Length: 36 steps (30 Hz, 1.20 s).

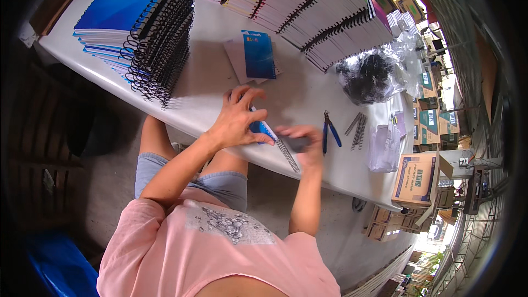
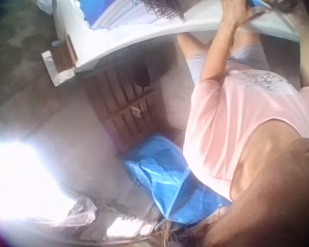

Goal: The person manually threads spiral bindings into pre-punched notebook pages and covers, using pliers to trim and crimp the ends of the wire. They process several notebooks, checking the alignment of the pages and the fit of the spiral before stacking the completed items on the table.

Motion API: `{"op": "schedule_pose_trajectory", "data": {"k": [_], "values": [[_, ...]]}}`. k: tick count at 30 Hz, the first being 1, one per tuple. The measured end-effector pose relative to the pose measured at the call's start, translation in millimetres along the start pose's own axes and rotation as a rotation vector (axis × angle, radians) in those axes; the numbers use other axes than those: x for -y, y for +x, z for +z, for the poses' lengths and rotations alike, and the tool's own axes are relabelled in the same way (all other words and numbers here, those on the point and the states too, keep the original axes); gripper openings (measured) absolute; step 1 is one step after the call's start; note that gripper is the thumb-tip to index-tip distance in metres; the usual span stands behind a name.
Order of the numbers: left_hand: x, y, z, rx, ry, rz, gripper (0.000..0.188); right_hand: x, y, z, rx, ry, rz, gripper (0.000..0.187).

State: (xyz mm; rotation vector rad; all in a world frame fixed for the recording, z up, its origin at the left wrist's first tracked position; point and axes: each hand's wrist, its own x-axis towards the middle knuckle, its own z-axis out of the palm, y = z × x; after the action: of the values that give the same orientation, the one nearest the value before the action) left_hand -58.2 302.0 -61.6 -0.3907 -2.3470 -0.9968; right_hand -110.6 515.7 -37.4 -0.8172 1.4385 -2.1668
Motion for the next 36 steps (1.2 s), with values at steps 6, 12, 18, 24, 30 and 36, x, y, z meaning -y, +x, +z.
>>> {"op": "schedule_pose_trajectory", "data": {"k": [6,12,18,24,30,36], "values": [[-1,5,-2,-0.003,-0.041,0.031,0.050,-15,-3,11,-0.074,0.055,-0.172,0.014],[3,3,-3,0.040,-0.056,0.070,0.052,-3,-7,11,-0.216,-0.227,0.003,0.028],[8,10,-7,0.049,-0.083,0.055,0.055,8,-1,20,-0.260,-0.376,0.054,0.027],[10,10,-3,0.036,-0.174,0.003,0.056,10,9,21,-0.319,-0.569,0.071,0.023],[18,7,7,0.012,-0.416,-0.086,0.062,12,15,19,-0.380,-0.791,0.226,0.027],[23,6,6,0.027,-0.511,-0.139,0.067,6,26,23,-0.235,-0.775,0.218,0.029]]}}
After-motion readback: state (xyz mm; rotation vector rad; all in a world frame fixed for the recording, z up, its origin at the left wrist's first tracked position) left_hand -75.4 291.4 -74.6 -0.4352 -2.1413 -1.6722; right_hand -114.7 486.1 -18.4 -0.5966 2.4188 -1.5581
